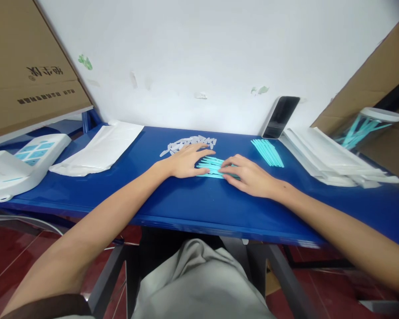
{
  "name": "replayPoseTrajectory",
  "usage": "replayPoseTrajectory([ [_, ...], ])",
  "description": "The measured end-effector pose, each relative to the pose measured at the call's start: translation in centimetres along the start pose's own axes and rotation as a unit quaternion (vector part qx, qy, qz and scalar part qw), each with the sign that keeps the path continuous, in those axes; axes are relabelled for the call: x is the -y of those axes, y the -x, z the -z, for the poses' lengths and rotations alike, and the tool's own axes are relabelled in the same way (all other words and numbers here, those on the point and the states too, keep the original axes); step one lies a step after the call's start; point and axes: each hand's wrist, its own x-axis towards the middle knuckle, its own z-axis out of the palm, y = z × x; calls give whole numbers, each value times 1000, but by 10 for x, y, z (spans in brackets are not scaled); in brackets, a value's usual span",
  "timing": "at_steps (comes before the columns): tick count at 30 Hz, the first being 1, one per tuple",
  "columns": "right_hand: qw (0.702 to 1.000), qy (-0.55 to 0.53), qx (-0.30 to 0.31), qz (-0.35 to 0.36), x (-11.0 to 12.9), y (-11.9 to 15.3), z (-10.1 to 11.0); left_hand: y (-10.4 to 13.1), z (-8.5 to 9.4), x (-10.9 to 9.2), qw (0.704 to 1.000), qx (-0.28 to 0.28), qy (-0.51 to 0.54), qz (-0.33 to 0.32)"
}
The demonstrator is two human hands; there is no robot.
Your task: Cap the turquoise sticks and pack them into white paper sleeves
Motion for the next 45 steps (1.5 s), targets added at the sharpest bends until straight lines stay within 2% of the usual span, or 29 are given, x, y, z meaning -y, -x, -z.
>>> replayPoseTrajectory([
  [5, 1000, -9, 6, -19, 1, -1, -1, 2, 2, -3, 999, 28, 28, 15],
  [10, 994, -68, 21, -77, 0, -2, 4, -1, -1, -6, 998, 31, 48, 17],
  [15, 985, -120, 50, -116, 3, 0, 13, -3, -3, -5, 998, 11, 65, 4],
  [20, 983, -118, 28, -139, 10, 0, 12, -1, 0, -12, 998, -26, 40, -35],
  [26, 998, -32, -27, -54, 20, -3, 8, 1, -1, -16, 997, -40, 29, -53],
  [28, 999, -18, -14, -38, 21, -3, 7, 2, -1, -15, 998, -36, 33, -49],
  [32, 996, -64, 43, -39, 22, -2, 7, 3, 0, -15, 997, -34, 46, -48],
  [38, 997, -71, 16, -6, 24, 1, 13, 2, 1, -4, 995, -76, 19, -54],
  [41, 996, -73, 38, 21, 23, 3, 15, 1, 2, 5, 994, -106, 10, -24],
  [45, 994, -99, 40, 14, 23, 3, 13, 3, 7, 10, 991, -136, 7, 12],
])
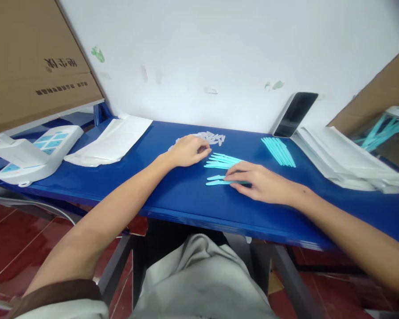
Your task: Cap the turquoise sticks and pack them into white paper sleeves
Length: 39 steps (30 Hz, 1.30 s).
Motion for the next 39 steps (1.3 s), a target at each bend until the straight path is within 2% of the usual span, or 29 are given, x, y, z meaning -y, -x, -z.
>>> replayPoseTrajectory([
  [3, 1000, -10, -12, 1, 0, -1, -3, 1, 4, -4, 1000, 6, 3, -9],
  [10, 999, 8, -43, -13, -2, -1, -3, 2, 4, -14, 996, 79, 24, -27],
  [17, 999, 34, -25, -26, -11, 0, -3, 4, 6, -8, 989, 141, 22, 44],
  [21, 999, 31, -29, -12, -8, -2, -4, 5, 8, -10, 985, 162, 20, 54],
  [31, 999, 35, -33, -8, -7, 0, -6, 3, 7, -7, 981, 179, 18, 74],
  [39, 999, 38, -22, -8, -8, 0, -1, 3, 2, -4, 986, 153, 9, 71],
])
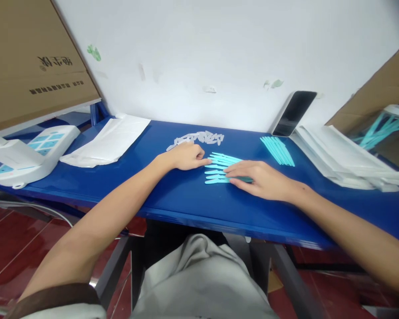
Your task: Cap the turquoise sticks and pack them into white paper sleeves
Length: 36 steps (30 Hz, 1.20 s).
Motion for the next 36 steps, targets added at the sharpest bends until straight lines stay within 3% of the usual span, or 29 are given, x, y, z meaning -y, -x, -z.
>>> replayPoseTrajectory([
  [8, 999, 5, -41, 5, -2, 2, 2, -3, -3, 3, 1000, -12, -5, -22],
  [17, 997, 20, 53, -56, -3, 1, 1, -2, -3, 3, 1000, -8, -22, -13],
  [36, 996, -11, 60, -66, -6, 0, -4, -7, -14, -2, 996, -54, -66, 18],
])
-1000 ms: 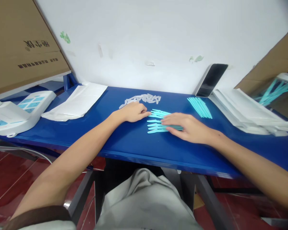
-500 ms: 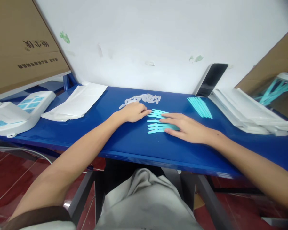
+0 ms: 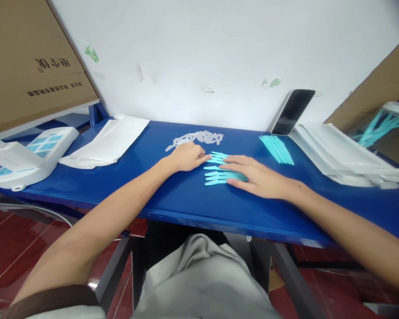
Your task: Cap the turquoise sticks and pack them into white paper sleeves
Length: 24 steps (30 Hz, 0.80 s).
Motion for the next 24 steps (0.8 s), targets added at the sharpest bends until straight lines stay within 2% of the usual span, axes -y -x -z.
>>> replayPoseTrajectory([
  [7, 1000, -10, -2, -4, -3, 0, 1, 0, 0, 0, 1000, -3, 2, 7],
  [16, 998, -33, -39, 27, 1, 0, 6, 1, 4, -1, 1000, 1, 12, 6],
  [20, 999, -14, -52, -8, -1, 1, 6, 1, 3, 0, 1000, 2, 11, 10],
  [24, 999, 8, -38, -34, -7, 0, 3, 0, 2, 0, 1000, -4, 11, 14],
])
